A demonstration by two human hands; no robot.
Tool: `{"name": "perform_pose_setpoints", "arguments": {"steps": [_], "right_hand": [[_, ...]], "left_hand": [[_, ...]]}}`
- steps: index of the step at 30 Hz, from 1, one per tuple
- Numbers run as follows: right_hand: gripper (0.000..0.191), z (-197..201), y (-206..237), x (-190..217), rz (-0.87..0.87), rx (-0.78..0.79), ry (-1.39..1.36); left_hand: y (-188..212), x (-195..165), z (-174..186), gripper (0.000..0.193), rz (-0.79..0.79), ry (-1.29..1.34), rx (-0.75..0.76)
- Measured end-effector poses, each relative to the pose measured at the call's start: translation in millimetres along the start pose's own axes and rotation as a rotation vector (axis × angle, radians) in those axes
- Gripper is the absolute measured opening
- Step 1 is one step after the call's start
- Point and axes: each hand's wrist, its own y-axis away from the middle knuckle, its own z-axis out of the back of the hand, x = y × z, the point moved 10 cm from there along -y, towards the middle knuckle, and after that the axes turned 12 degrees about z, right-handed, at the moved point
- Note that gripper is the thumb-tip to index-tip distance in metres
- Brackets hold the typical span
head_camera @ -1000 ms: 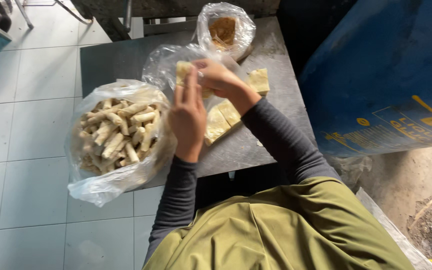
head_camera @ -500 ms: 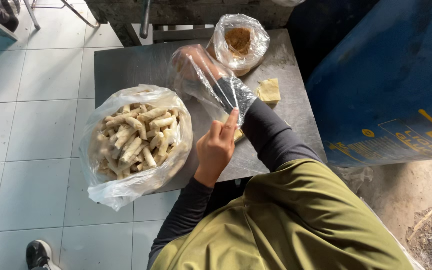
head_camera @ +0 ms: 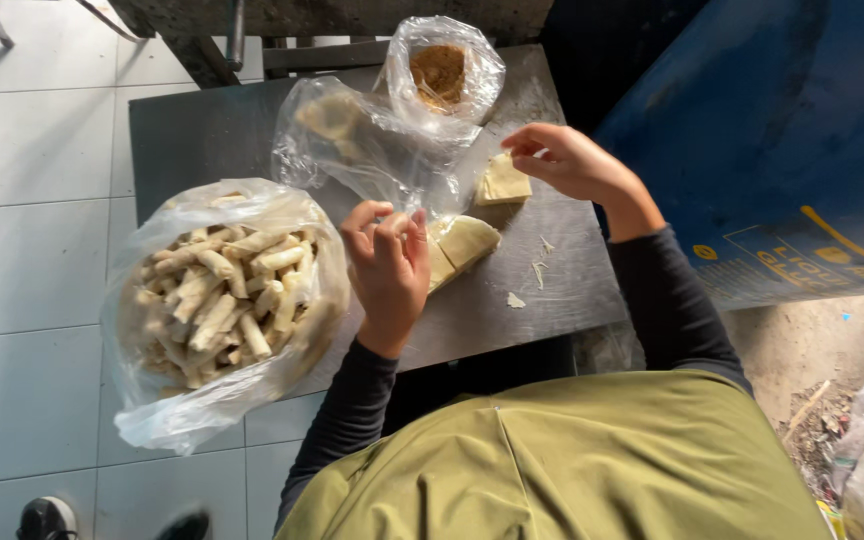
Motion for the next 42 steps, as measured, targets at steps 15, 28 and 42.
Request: {"name": "perform_pose_setpoints", "arguments": {"steps": [15, 28, 42], "right_hand": [[0.062, -11, -13, -56, -0.229, 0.232, 0.322], [0.043, -106, -37, 122, 0.575, -0.388, -0.240], [0.031, -189, -253, 59, 0.594, -0.026, 0.723]], "left_hand": [[-14, -19, 20, 0.037, -0.002, -0.246, 0.091], [31, -44, -27, 0.052, -0.170, -0.502, 0.232], [26, -44, -13, 0.056, -0.223, -0.486, 0.270]]}}
